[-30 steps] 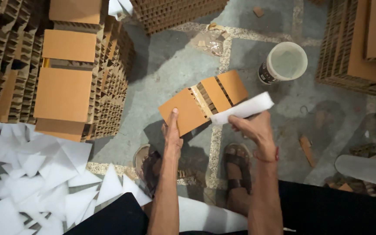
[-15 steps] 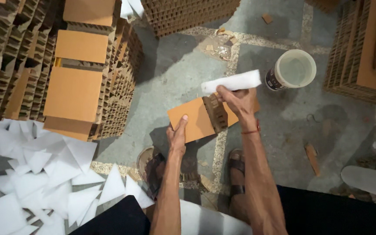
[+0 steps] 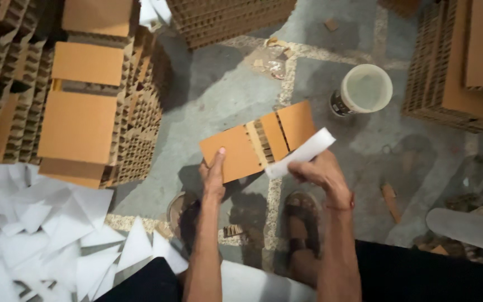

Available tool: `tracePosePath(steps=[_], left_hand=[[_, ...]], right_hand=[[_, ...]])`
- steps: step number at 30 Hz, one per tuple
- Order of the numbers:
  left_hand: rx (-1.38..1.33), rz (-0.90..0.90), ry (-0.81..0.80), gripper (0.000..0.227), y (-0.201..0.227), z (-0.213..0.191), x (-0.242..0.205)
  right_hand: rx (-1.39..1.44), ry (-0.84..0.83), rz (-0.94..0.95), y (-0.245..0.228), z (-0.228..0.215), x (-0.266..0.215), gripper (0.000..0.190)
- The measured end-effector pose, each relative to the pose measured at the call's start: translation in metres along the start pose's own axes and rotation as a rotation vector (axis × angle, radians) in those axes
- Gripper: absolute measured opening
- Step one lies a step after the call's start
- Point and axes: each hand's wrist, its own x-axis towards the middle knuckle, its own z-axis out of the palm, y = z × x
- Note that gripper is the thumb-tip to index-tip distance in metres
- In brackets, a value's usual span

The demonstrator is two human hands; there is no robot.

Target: The person assembles small cardboard boxes by applying glue to the flaps of flat cardboard sheets using a white cylindrical applicator. They fold the glued flaps to form the box structure and press the edges together to secure the bond. The process is repeated for multiple units, with finished boxes being stacked nearby.

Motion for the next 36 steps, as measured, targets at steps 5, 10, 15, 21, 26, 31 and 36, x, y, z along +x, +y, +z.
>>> tracePosePath(steps=[5,10,15,21,26,31,36], left_hand=[[0.206,0.083,0.044,0.046,0.003,-0.023,0.021],[0.778,0.27,0.222,0.069,0.042,-0.03,0.012],[1.293,0.659,0.23,0.108,0.069,-0.003,-0.009],[1.577,0.543,-0.279,0.116,0.08,0.059,-0.006],[1.842,0.527,-0.469,0.136,0.087,0.07,0.003],[1.99,0.547,-0.513,0.143,0.083,0.072,0.008],[1.947,0.621,-0.479,0.142,0.07,0.063,0.004]], right_hand=[[0.395,0.202,-0.351,0.049,-0.051,0.031,0.023],[0.09,0.796,-0.558,0.053,-0.117,0.103,0.026],[-0.411,0.938,-0.489,0.056,-0.156,0.167,0.036],[-0.487,0.787,-0.357,0.05,-0.163,0.191,0.042],[-0.245,0.824,-0.458,0.025,-0.205,0.153,0.046],[-0.175,0.825,-0.399,-0.001,-0.208,0.126,0.037],[-0.142,0.593,-0.083,0.014,-0.18,0.123,0.026]])
